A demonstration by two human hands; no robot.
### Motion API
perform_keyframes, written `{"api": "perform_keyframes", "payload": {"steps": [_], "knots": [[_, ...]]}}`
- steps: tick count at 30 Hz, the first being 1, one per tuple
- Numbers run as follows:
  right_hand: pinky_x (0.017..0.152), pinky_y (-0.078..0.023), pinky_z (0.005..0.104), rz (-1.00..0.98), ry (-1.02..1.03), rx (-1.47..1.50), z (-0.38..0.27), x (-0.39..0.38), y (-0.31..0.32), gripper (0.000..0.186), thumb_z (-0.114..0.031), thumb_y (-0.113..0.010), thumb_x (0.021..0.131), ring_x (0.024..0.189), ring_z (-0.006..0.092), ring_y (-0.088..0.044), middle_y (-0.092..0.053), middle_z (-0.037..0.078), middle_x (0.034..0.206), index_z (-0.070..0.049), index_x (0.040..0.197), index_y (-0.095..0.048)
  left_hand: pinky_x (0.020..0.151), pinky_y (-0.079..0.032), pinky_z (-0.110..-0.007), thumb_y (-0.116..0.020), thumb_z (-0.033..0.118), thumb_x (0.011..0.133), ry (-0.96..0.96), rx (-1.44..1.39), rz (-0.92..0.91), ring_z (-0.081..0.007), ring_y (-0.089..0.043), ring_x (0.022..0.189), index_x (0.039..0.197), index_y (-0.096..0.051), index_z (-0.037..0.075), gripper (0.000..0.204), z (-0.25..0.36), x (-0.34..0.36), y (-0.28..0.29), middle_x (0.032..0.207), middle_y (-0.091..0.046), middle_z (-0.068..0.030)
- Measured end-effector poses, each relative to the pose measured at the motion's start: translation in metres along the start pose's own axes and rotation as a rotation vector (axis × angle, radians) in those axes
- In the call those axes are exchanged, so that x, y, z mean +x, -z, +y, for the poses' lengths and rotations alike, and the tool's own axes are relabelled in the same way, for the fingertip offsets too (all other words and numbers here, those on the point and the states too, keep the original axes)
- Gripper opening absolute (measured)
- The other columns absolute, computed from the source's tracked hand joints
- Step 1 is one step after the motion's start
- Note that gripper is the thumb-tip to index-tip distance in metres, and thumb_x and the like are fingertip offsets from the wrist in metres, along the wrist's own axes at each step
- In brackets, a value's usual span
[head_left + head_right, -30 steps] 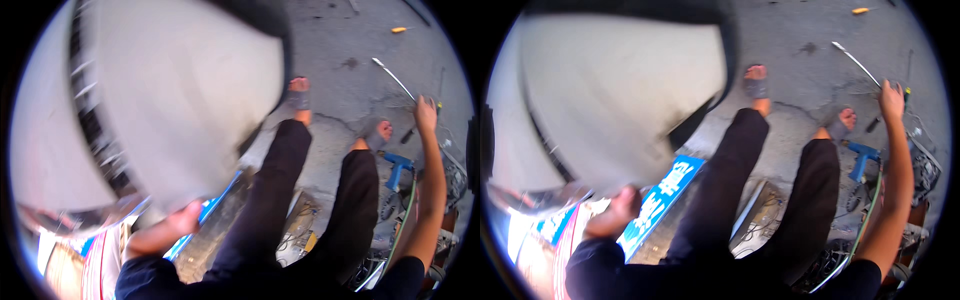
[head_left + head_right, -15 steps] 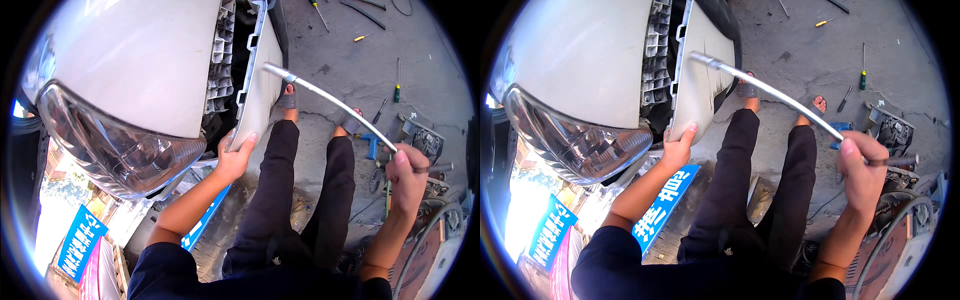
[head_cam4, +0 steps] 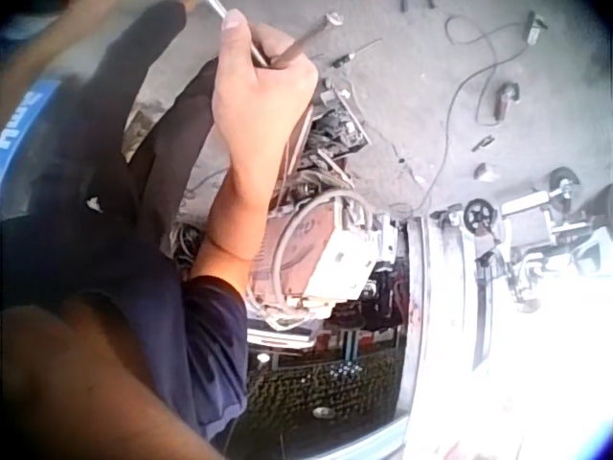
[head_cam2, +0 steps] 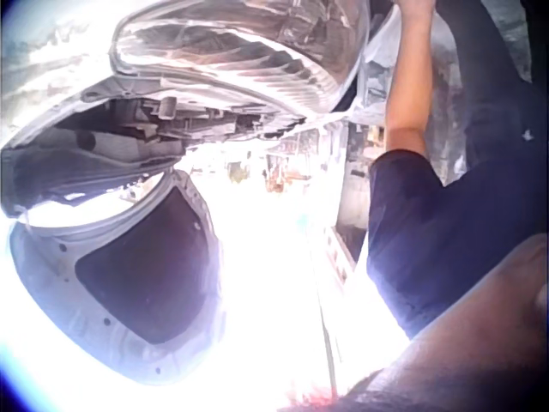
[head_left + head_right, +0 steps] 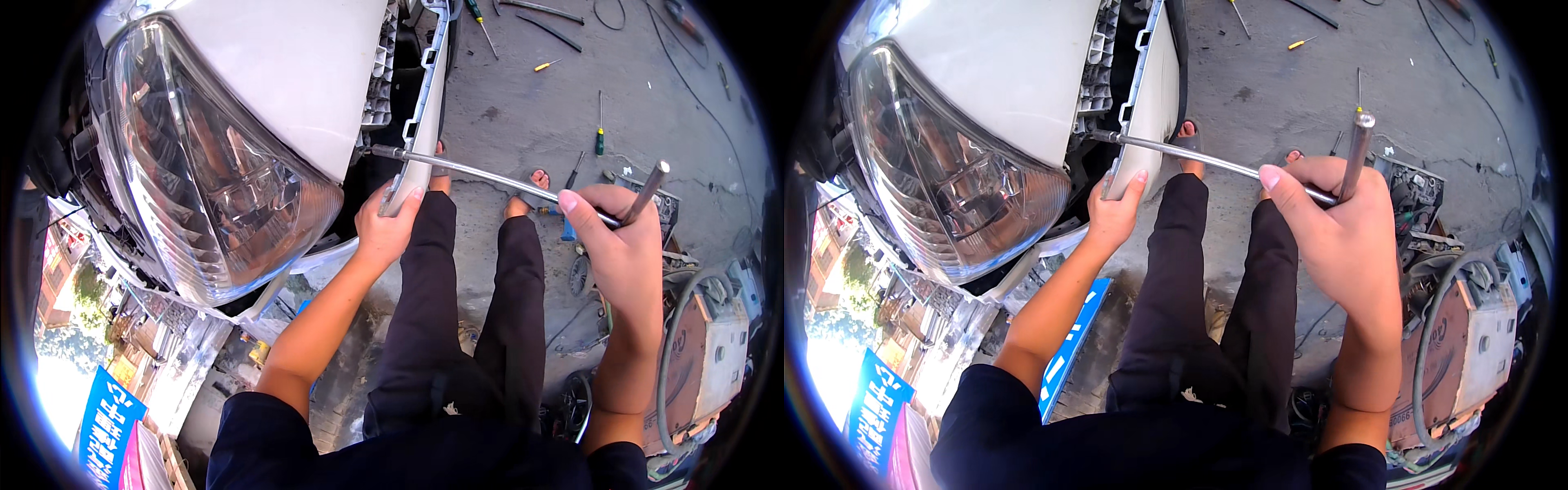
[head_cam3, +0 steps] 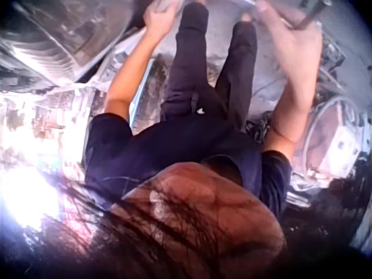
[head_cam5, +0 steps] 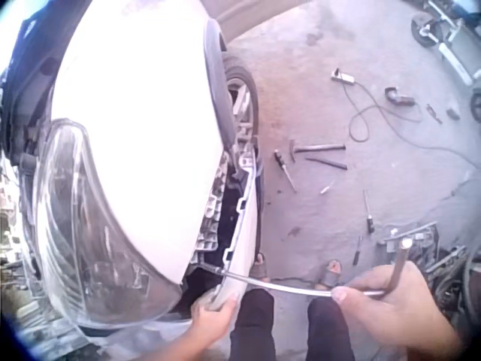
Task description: The person uses a T-handle wrench and a screwdriver to remove bolts and fasteners from the front bumper and headlight area of a white car. They manipulate the bumper cover and headlight assembly to detach components while working in a garage.
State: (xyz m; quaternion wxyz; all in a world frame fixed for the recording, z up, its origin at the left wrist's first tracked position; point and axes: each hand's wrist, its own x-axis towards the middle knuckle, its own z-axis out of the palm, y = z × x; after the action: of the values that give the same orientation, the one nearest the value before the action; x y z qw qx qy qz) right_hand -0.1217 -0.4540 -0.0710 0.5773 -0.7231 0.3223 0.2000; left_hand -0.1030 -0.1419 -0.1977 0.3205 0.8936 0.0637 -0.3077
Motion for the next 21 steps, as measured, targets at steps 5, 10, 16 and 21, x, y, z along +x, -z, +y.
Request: {"api": "perform_keyframes", "payload": {"steps": [5, 10, 16, 21], "knots": [[0.078, -0.05, 0.0267, 0.07, 0.023, -0.003, 0.011, -0.01, -0.009, 0.032, -0.022, -0.075, 0.094, 0.063, 0.0077, -0.048, -0.058, 0.004, 0.062, 0.009, 0.085, -0.071, 0.086, -0.055, -0.04, -0.073, 0.043, 0.092, -0.018, 0.0, 0.013, -0.0345, -0.073, 0.096, 0.114, -0.074, 0.003, 0.046, 0.003, -0.003, -0.001, 0.102, -0.076, -0.0177], [0.058, -0.038, 0.0264, 0.084, -0.014, 0.009, 0.005, -0.017, -0.009, 0.032, -0.022, -0.075, 0.094, 0.061, 0.0064, -0.046, -0.057, 0.001, 0.062, 0.008, 0.086, -0.072, 0.086, -0.055, -0.04, -0.073, 0.043, 0.092, -0.004, -0.002, 0.006, -0.0346, -0.073, 0.095, 0.112, -0.074, 0.003, 0.045, 0.001, -0.005, -0.002, 0.1, -0.076, -0.0173], [0.053, -0.033, 0.0283, 0.07, 0.026, -0.048, -0.009, -0.006, -0.006, 0.031, -0.023, -0.074, 0.094, 0.058, 0.0057, -0.043, -0.054, 0.0, 0.059, 0.007, 0.085, -0.073, 0.086, -0.055, -0.041, -0.073, 0.045, 0.091, 0.026, -0.012, 0.009, -0.0349, -0.073, 0.095, 0.112, -0.074, 0.004, 0.046, 0.0, -0.002, -0.001, 0.1, -0.075, -0.0174], [0.06, -0.032, 0.0264, 0.006, -0.087, -0.055, -0.014, 0.007, -0.007, 0.029, -0.022, -0.077, 0.093, 0.066, 0.0047, -0.043, -0.053, -0.005, 0.068, 0.005, 0.087, -0.073, 0.086, -0.055, -0.042, -0.073, 0.046, 0.091, 0.019, 0.004, 0.012, -0.0355, -0.073, 0.095, 0.113, -0.074, 0.004, 0.047, -0.002, -0.001, 0.0, 0.1, -0.075, -0.0181]]}}
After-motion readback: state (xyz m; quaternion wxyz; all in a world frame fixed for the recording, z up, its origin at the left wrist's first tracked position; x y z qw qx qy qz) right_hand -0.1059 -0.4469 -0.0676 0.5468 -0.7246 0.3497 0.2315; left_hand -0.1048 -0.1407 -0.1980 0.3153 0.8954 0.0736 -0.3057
